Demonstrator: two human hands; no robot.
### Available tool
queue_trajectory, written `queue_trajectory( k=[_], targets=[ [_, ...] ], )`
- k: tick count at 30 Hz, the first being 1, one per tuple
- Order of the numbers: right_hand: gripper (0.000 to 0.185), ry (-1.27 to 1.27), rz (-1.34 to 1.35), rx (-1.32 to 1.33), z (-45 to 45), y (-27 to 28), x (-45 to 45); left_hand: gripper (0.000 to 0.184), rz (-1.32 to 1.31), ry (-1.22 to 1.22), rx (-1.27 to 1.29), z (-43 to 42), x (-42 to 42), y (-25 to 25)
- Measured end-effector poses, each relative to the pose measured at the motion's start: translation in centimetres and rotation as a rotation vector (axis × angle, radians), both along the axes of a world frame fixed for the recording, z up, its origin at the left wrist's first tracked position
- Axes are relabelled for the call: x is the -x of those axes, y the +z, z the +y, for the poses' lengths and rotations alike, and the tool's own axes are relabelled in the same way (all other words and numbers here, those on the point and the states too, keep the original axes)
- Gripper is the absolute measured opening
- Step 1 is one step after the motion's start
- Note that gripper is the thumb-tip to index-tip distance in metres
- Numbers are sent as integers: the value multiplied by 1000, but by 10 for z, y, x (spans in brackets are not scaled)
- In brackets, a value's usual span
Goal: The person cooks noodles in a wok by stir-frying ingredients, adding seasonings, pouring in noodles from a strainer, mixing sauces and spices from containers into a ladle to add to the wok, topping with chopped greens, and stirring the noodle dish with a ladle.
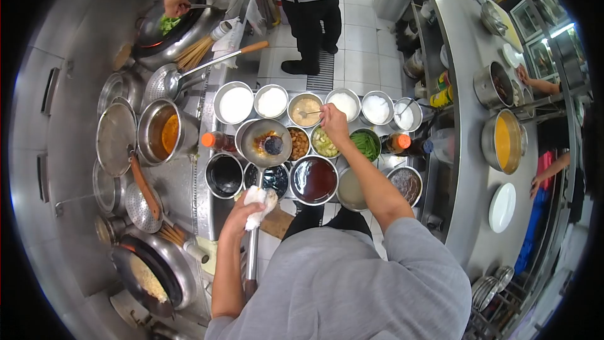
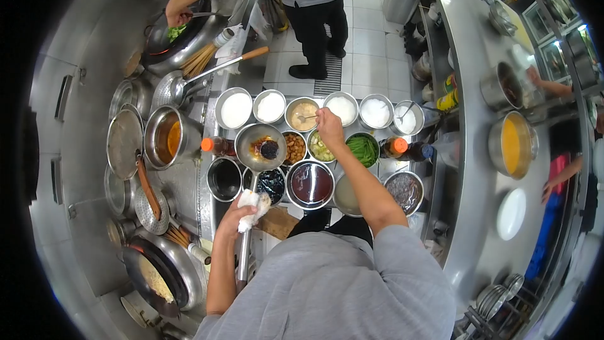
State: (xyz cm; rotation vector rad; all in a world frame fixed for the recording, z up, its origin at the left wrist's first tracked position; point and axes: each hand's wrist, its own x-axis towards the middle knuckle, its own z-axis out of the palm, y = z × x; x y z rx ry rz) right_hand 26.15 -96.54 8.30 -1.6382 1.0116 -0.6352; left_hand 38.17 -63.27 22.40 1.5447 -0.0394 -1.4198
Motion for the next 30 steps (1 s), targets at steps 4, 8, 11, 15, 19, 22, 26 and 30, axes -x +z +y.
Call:
queue_trajectory(
  k=[4,8,11,15,19,22,26,30],
  targets=[
    [27,-17,-56,7,-2,1,-1,57,1,9,22,3,3,-8],
    [27,36,-92,-45,-5,-1,1,57,2,23,26,3,5,-6],
    [25,72,-80,-62,-5,-11,7,57,-3,31,11,3,8,-2],
    [25,42,-89,-137,-1,-4,9,57,-4,33,-1,4,10,-1],
    [25,44,-93,-150,0,-5,11,56,-1,42,7,3,12,-1],
    [25,19,-111,-218,0,-11,12,56,-6,46,5,1,12,-2],
    [24,-70,-171,-415,-2,-22,12,56,-43,38,4,-3,10,-6],
    [25,-146,-257,-567,-5,-15,20,56,-106,37,-32,-11,6,-8]
  ],
)
